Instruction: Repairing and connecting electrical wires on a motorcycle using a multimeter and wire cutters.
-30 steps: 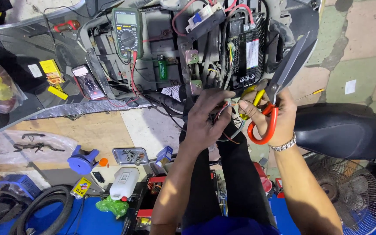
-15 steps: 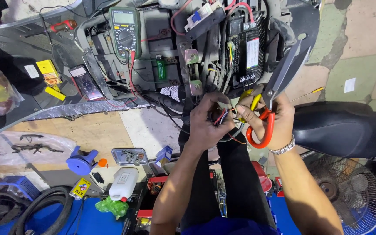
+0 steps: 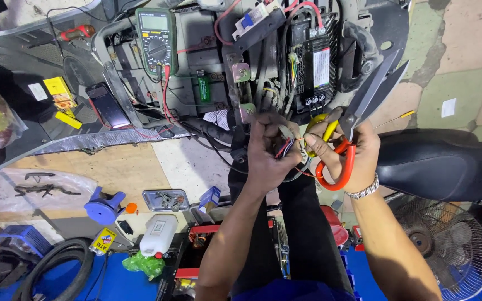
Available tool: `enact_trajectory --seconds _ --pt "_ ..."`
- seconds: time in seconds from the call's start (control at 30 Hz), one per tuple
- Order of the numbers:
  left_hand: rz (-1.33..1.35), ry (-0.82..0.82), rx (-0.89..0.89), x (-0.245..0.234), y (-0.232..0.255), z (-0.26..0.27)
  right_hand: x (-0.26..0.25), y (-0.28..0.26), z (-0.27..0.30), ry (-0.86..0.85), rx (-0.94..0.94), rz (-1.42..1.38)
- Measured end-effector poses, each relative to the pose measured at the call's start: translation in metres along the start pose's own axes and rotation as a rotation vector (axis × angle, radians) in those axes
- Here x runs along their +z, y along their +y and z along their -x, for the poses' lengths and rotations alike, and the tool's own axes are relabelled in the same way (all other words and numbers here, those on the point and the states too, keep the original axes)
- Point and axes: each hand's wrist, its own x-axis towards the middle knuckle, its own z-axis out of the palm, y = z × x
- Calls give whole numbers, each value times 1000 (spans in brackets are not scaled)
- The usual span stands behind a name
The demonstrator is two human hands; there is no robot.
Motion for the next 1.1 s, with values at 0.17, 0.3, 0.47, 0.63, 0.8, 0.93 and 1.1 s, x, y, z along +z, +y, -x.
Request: enact_trajectory --seconds 0.17,0.3,0.47,0.63,0.8,0.93,1.1 --pt "-100 20 61 9 3 -3 -21 4 7 -51 29 -18" --pt "0 16 31 12 12 -8 -41 23 44 -100 38 120" --pt "-47 29 59 13 11 -12 -27 -8 38 -153 44 350" --pt "-110 47 52 16 8 -8 -22 -7 29 -166 -34 394" --pt "-126 90 57 15 4 -6 -16 -7 28 -141 -89 432" --pt "-78 87 45 13 1 -7 -14 -8 26 -128 -142 483" --pt "65 73 18 1 -18 -2 -14 -4 28 -103 -170 529"
